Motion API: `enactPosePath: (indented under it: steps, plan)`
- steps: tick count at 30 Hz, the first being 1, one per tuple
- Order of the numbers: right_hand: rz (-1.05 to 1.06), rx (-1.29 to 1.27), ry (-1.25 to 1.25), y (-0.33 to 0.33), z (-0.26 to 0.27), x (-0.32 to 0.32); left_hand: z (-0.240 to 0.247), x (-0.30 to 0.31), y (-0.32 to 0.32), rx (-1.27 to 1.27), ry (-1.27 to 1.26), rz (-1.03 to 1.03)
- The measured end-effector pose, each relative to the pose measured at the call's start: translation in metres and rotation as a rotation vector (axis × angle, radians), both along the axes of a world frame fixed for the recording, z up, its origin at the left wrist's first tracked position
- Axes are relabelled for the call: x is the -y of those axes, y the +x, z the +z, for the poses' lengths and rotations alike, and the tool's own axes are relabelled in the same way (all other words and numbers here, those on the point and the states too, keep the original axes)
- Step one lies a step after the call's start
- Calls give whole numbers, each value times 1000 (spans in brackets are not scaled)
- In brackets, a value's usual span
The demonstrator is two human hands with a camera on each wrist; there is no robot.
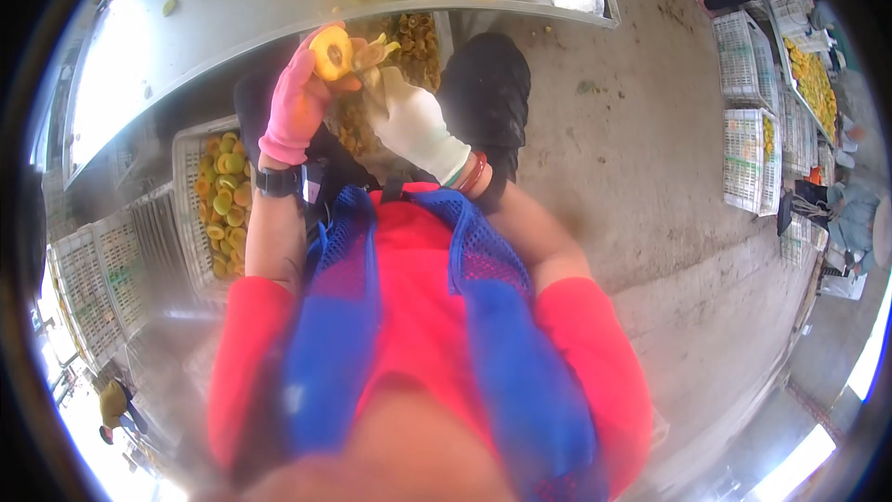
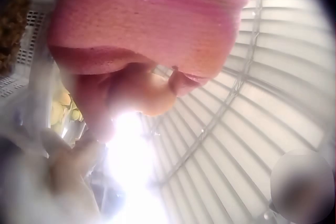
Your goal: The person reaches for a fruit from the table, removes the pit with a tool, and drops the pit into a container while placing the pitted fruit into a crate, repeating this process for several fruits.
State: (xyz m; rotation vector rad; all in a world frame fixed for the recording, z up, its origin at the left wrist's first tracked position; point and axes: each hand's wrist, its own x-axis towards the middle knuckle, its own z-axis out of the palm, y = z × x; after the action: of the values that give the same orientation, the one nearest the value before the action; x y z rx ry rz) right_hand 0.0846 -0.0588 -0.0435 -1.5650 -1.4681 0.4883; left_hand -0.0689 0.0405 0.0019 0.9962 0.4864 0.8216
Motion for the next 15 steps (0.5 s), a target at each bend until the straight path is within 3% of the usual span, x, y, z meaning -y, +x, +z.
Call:
enactPosePath:
  steps: [7, 9, 12, 14, 15]
  plan:
    - [38, -53, 40, 7, -10, -3, 10, 7, 1, -198, 176, 111]
    - [23, -88, 28, 8, -10, -4, 9, 6, -1, -138, 118, 79]
    - [2, 85, 2, 6, -12, -3, 7, 9, 1, -81, 55, 51]
    - [35, -155, -114, 4, -8, 1, 6, 9, 3, -83, 53, 53]
    - [37, -156, -114, 4, -7, 1, 4, 8, 3, -72, 58, 45]
